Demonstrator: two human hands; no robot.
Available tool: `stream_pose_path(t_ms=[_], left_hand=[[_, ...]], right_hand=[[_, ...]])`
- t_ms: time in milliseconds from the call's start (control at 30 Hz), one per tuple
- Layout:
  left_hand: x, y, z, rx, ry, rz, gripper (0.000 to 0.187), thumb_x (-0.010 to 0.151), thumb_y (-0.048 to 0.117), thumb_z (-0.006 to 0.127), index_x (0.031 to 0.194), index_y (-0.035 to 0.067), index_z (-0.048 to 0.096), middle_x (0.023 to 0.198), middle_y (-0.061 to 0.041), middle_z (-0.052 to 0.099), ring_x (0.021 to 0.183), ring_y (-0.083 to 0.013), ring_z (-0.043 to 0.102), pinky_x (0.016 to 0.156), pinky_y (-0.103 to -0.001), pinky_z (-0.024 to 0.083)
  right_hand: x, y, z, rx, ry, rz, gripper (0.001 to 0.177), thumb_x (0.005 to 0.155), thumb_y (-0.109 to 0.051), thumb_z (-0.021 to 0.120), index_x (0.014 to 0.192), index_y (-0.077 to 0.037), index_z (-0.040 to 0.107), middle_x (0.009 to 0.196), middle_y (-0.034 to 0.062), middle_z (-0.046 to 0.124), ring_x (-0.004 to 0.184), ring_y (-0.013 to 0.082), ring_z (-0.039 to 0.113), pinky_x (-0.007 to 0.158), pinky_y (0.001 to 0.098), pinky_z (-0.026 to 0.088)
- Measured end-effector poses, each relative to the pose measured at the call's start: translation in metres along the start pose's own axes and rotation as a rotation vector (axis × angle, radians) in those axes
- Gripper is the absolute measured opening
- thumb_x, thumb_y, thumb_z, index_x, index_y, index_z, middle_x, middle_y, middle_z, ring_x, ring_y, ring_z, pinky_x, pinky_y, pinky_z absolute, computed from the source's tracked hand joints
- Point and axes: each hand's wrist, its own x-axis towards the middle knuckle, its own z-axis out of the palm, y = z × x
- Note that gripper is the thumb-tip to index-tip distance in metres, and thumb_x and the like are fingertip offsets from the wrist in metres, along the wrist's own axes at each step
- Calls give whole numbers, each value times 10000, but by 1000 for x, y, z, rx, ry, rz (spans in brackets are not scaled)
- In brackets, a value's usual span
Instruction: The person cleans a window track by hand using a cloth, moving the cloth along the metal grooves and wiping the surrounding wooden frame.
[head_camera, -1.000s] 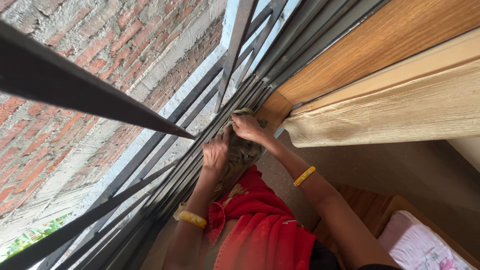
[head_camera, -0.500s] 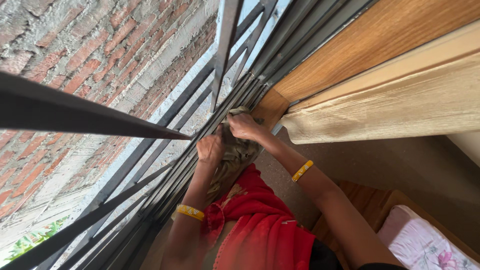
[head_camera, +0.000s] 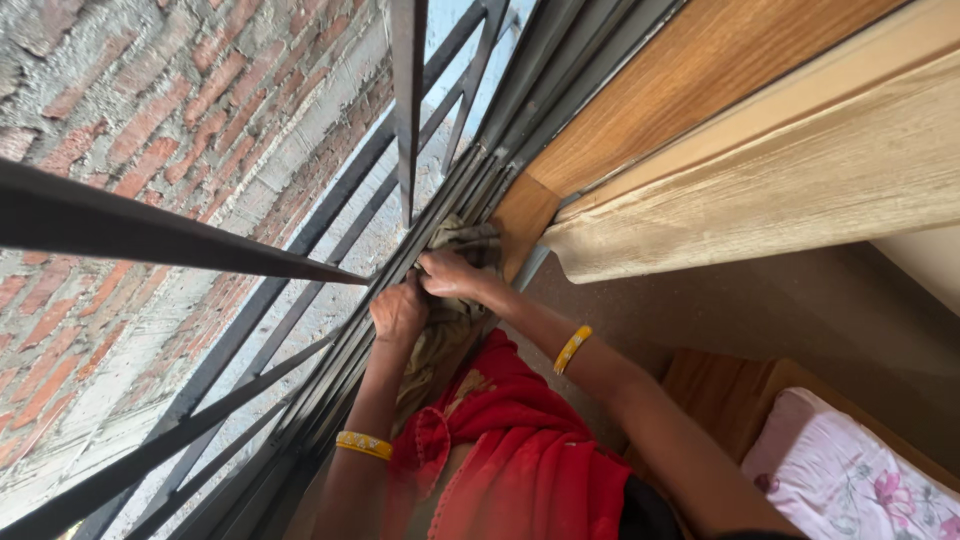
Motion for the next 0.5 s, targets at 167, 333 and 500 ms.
stream_pose_path(t_ms=[167,333,500], left_hand=[[-32,17,-21,-32,-21,-89,483,933,256,534,1375,93,643,683,-216,705,608,-359,720,561,-492,561],[-2,-2,2,-129,-39,-140,285,983,282,554,1098,124,761,873,-222,729,823,-436,716,708,-549,566],[13,-15,17,-312,-139,-132,279,871,243,573,968,87,784,961,-258,726,945,-460,695,839,-550,547]], right_hand=[[3,-5,14,-69,125,100,351,960,-327,626,935,20,667,913,267,707,885,453,690,766,549,546],[2,1,31,24,223,22,217,866,-162,626,999,9,644,912,276,696,884,468,679,765,544,542],[-6,-9,22,250,240,-258,199,869,-78,598,1023,34,656,827,254,673,771,391,690,674,475,528]])
